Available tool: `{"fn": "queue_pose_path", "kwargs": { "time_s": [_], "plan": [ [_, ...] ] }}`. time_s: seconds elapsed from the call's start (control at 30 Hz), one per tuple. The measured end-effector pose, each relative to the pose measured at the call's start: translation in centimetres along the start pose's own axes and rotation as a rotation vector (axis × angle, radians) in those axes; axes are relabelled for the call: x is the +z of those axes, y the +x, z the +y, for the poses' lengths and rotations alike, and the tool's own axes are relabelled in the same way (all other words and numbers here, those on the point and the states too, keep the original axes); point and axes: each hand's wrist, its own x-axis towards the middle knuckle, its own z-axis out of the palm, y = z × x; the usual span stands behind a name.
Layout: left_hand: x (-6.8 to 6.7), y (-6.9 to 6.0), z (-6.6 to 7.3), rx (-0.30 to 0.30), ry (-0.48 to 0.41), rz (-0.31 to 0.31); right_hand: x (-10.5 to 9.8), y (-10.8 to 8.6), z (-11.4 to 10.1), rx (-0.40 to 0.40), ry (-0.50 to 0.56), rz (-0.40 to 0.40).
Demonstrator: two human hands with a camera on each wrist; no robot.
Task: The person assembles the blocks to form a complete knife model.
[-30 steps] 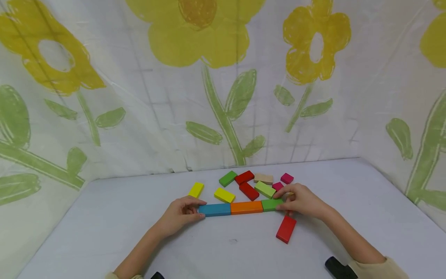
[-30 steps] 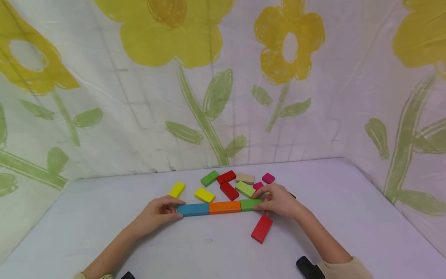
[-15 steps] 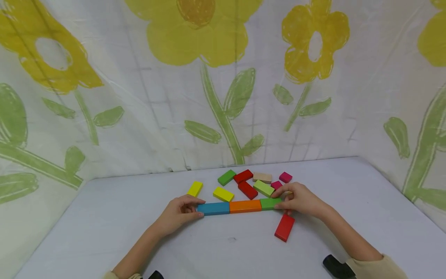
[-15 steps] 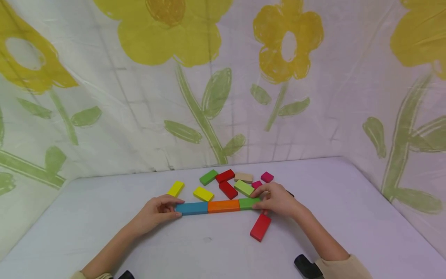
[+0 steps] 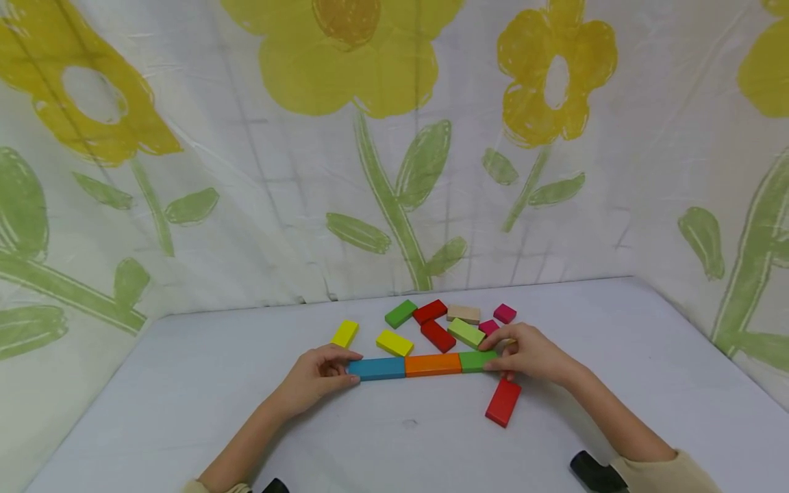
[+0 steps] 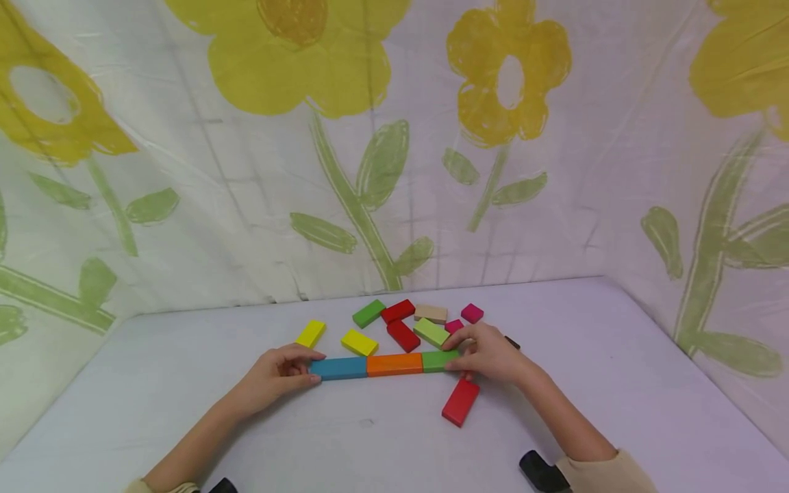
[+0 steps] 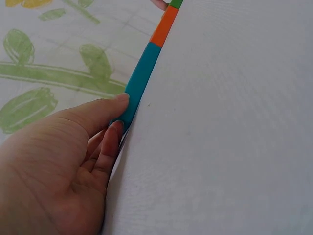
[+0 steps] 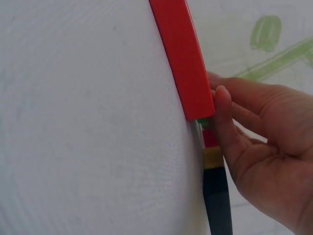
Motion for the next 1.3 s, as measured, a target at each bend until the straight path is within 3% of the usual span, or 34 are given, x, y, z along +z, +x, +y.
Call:
{"fn": "queue_pose_path", "kwargs": {
  "time_s": [0.4,0.73,0.97,1.1,1.3],
  "plan": [
    [-0.1,-0.1,0.0,-0.021,0.002,0.012,0.2,0.0,-0.4,0.014,0.019,-0.007],
    [0.1,0.0,0.0,-0.015,-0.025,0.000,-1.0,-0.5,-0.6,0.016,0.033,-0.044],
    [0.2,0.1,0.0,-0.012,-0.031,0.000,-1.4,-1.1,-0.5,-0.025,0.021,-0.069],
    [0.1,0.2,0.0,-0.012,-0.031,0.001,-1.8,-1.5,-0.4,-0.050,0.004,-0.121],
    [0.1,0.2,0.0,-0.011,-0.034,0.003,-2.3,-2.1,-0.3,-0.062,0.029,-0.271]
  ]
}}
